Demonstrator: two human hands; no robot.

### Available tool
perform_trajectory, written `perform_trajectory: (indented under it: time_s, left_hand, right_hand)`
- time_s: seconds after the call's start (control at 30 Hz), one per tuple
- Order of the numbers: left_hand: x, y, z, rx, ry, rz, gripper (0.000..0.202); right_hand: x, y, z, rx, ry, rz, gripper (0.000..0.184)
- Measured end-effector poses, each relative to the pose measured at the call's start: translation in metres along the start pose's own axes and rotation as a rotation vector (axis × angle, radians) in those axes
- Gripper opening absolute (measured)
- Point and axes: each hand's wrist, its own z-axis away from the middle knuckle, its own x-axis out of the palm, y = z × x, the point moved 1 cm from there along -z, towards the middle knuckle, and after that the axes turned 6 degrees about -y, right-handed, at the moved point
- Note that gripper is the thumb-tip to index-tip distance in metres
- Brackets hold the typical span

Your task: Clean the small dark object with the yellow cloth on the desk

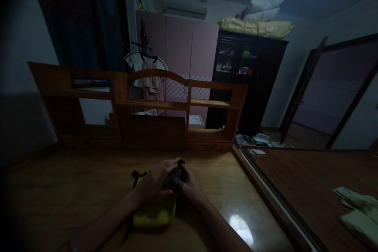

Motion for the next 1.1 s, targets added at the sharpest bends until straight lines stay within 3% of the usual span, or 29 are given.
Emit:
perform_trajectory:
  time_s: [0.77,1.1]
  left_hand:
    - [0.003,0.003,0.000,-0.064,0.018,0.075,0.072]
    - [0.004,0.005,-0.001,-0.225,0.041,-0.094,0.061]
  right_hand:
    - [-0.001,-0.006,0.001,0.024,-0.007,-0.008,0.027]
    - [0.001,0.005,-0.001,0.126,0.036,-0.212,0.046]
